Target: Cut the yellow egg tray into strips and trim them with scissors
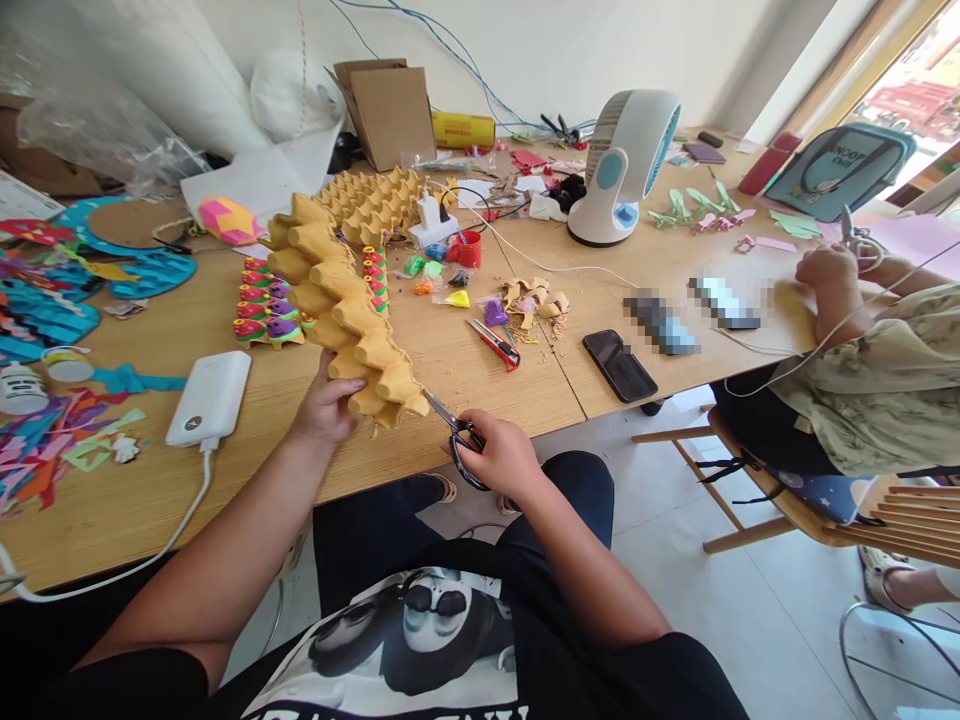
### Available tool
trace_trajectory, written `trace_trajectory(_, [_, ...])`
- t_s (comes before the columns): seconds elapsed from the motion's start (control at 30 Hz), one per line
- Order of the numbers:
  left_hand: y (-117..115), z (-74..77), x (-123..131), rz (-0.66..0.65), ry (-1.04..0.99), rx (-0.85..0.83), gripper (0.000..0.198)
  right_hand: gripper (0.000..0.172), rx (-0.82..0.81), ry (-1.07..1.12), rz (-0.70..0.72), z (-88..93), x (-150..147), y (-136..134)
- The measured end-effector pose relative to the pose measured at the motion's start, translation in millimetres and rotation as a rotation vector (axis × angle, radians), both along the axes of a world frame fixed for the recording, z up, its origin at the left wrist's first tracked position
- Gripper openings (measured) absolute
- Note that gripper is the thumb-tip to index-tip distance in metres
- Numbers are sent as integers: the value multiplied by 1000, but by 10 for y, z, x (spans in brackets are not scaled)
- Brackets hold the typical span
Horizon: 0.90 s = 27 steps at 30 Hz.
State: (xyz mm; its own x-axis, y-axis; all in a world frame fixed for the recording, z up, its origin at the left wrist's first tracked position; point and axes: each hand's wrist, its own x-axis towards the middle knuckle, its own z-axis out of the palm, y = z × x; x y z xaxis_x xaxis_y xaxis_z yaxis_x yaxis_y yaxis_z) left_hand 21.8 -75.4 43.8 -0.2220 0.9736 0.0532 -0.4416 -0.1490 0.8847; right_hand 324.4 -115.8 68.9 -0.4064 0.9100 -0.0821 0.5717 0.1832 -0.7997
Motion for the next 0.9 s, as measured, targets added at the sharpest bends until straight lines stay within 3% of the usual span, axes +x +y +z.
trace_trajectory(0.23, [18, -30, -26, -53, 0, -31, 107, 32, 35, -40, -18, -87, -19, -39])
trace_trajectory(0.57, [-27, 67, 35, -65, -118, -62, 94, 34, 20, -35, 21, -43, 18, -17])
trace_trajectory(0.9, [-65, 144, 55, -197, -83, -82, 110, 33, 4, 45, -3, -110, 8, 102])
